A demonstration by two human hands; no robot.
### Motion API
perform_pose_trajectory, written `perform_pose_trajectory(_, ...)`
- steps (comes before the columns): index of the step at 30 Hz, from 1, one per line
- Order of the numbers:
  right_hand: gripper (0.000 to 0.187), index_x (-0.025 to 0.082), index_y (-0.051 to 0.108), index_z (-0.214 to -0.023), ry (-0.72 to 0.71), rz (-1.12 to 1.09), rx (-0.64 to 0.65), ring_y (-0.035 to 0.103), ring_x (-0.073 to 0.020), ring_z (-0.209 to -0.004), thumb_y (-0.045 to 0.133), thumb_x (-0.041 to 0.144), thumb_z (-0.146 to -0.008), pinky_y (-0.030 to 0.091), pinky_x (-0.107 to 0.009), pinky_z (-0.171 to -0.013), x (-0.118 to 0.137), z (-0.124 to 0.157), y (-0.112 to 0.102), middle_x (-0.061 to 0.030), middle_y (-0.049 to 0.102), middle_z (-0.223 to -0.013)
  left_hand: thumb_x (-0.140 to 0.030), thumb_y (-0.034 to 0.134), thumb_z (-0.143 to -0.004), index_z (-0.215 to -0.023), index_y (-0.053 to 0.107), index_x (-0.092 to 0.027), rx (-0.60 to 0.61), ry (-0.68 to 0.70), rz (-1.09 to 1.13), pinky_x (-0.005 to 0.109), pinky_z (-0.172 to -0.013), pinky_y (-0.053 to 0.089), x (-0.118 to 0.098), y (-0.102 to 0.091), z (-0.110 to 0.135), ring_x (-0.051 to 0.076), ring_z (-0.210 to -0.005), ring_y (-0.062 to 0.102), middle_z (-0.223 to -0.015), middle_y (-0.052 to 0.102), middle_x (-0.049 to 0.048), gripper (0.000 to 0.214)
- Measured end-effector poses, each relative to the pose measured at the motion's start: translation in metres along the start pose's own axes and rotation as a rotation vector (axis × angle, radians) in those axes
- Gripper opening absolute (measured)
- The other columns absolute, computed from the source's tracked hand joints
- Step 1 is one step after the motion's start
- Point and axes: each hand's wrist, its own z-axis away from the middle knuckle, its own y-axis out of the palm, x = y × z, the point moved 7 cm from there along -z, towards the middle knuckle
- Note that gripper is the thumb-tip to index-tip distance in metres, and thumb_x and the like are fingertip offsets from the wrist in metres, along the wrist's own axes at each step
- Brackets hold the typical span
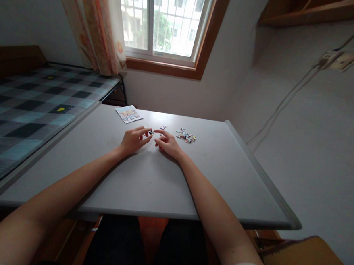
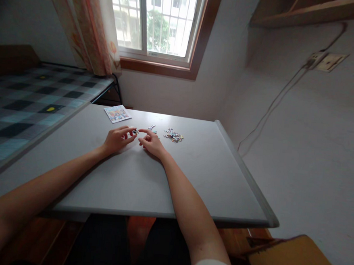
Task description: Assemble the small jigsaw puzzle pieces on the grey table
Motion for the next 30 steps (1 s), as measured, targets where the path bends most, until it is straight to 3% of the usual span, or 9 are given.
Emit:
perform_pose_trajectory(10,0.050,0.015,0.056,-0.127,0.015,0.017,0.011,0.044,-0.0063,-0.049,0.060,0.029,-0.080,0.038,-0.019,-0.049,0.003,0.001,0.001,0.0042,0.060,-0.063,-0.037,0.060,-0.086,-0.105,0.070,-0.021,-0.077,-0.121,-0.026,0.022,-0.056,0.043,0.011,-0.004,-0.001,0.009,-0.054,0.056,-0.082,0.069,0.0012,0.026)
perform_pose_trajectory(30,0.049,0.015,0.060,-0.126,0.008,0.026,0.026,0.046,-0.0069,-0.053,0.061,0.029,-0.078,0.042,-0.020,-0.053,0.008,0.003,0.001,0.0035,0.061,-0.064,-0.044,0.054,-0.091,-0.109,0.069,-0.019,-0.013,-0.048,0.047,0.021,-0.055,0.044,0.005,-0.002,-0.002,0.009,-0.056,0.056,-0.083,0.068,0.0030,0.034)
